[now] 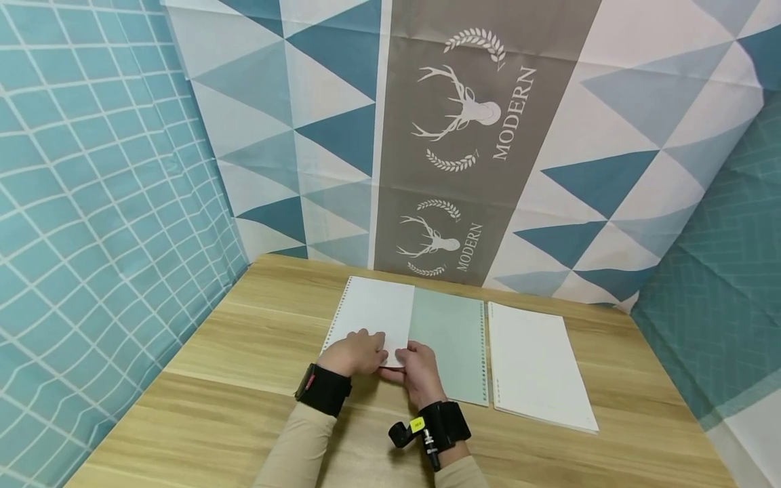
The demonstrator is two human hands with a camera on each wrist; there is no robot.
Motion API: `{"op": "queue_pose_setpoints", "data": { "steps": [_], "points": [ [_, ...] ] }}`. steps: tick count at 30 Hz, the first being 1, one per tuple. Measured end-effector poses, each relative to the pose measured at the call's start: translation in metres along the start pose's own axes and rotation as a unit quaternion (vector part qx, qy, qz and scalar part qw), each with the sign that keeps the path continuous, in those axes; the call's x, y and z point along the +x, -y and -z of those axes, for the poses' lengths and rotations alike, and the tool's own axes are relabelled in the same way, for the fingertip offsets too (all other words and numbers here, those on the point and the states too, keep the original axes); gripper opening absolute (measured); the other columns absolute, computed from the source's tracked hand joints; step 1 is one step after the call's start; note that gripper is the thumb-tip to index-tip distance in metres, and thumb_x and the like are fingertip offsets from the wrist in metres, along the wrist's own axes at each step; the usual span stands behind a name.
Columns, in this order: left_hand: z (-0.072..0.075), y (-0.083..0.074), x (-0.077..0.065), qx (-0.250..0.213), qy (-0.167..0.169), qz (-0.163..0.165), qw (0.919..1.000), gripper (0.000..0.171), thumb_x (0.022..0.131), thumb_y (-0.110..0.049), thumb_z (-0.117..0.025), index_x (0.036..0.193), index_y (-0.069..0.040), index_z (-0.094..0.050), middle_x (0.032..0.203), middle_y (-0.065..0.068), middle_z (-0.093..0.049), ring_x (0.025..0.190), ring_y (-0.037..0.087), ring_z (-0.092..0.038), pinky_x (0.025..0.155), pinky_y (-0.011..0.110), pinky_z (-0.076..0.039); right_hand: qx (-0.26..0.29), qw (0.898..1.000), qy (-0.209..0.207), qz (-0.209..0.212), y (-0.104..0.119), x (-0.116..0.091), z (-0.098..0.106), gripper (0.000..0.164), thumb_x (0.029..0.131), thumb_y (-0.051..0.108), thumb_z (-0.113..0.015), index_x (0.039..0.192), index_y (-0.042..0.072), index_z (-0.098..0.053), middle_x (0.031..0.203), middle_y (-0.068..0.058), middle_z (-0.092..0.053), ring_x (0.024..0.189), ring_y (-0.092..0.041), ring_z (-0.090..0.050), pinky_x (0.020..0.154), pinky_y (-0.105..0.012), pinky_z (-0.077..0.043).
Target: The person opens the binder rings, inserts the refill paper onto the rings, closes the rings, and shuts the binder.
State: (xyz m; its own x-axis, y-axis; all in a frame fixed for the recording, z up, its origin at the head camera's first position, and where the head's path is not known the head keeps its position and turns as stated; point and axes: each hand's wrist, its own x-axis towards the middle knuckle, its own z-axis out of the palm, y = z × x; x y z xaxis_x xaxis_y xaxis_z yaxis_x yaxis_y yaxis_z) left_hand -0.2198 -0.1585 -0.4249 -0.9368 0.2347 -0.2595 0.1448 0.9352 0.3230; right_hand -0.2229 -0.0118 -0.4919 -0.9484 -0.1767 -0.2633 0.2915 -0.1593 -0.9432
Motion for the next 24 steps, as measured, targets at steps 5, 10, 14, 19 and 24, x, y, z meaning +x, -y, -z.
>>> {"op": "queue_pose_setpoints", "data": {
  "steps": [5, 10, 14, 19, 24],
  "points": [
    [0.000, 0.004, 0.001, -0.014, -0.002, 0.009, 0.9999, 0.052, 0.105, -0.030, -0.053, 0.149, -0.003, -0.048, 0.149, 0.027, -0.050, 0.139, 0.045, -0.048, 0.113, 0.058, -0.041, -0.008, 1.000, -0.017, 0.008, 0.003, -0.002, 0.005, 0.050, 0.100, 0.002, -0.045, 0.145, -0.018, -0.036, 0.142, -0.035, -0.045, 0.091, -0.032, -0.076, 0.073, -0.035, -0.063],
    [0.001, 0.006, 0.003, -0.028, -0.005, 0.002, 0.9996, 0.053, 0.107, -0.031, -0.050, 0.152, -0.004, -0.045, 0.155, 0.028, -0.043, 0.144, 0.045, -0.042, 0.116, 0.058, -0.037, -0.027, 0.999, -0.032, 0.006, 0.009, -0.003, 0.011, 0.052, 0.100, 0.003, -0.047, 0.146, -0.018, -0.035, 0.142, -0.037, -0.047, 0.088, -0.031, -0.077, 0.073, -0.035, -0.063],
    [0.002, 0.007, 0.004, -0.038, -0.023, -0.016, 0.9989, 0.053, 0.108, -0.032, -0.047, 0.153, -0.005, -0.043, 0.159, 0.029, -0.037, 0.147, 0.046, -0.037, 0.118, 0.058, -0.035, -0.043, 0.998, -0.040, 0.010, 0.015, -0.004, 0.019, 0.042, 0.099, 0.002, -0.047, 0.137, -0.016, -0.048, 0.130, -0.034, -0.058, 0.091, -0.032, -0.077, 0.072, -0.034, -0.063],
    [0.004, 0.008, 0.005, -0.052, -0.049, -0.030, 0.9970, 0.054, 0.108, -0.033, -0.047, 0.154, -0.005, -0.042, 0.161, 0.031, -0.031, 0.150, 0.047, -0.031, 0.120, 0.058, -0.033, -0.053, 0.997, -0.051, 0.015, 0.023, -0.003, 0.041, 0.037, 0.099, 0.000, -0.049, 0.133, -0.013, -0.052, 0.122, -0.031, -0.065, 0.091, -0.032, -0.077, 0.071, -0.033, -0.063],
    [0.005, 0.009, 0.004, -0.064, -0.055, -0.036, 0.9958, 0.055, 0.108, -0.034, -0.046, 0.155, -0.005, -0.040, 0.163, 0.031, -0.027, 0.152, 0.047, -0.028, 0.119, 0.061, -0.033, -0.051, 0.995, -0.083, 0.016, 0.026, -0.001, 0.067, 0.035, 0.099, -0.001, -0.050, 0.133, -0.009, -0.054, 0.119, -0.028, -0.066, 0.086, -0.028, -0.077, 0.073, -0.034, -0.063]
  ]
}}
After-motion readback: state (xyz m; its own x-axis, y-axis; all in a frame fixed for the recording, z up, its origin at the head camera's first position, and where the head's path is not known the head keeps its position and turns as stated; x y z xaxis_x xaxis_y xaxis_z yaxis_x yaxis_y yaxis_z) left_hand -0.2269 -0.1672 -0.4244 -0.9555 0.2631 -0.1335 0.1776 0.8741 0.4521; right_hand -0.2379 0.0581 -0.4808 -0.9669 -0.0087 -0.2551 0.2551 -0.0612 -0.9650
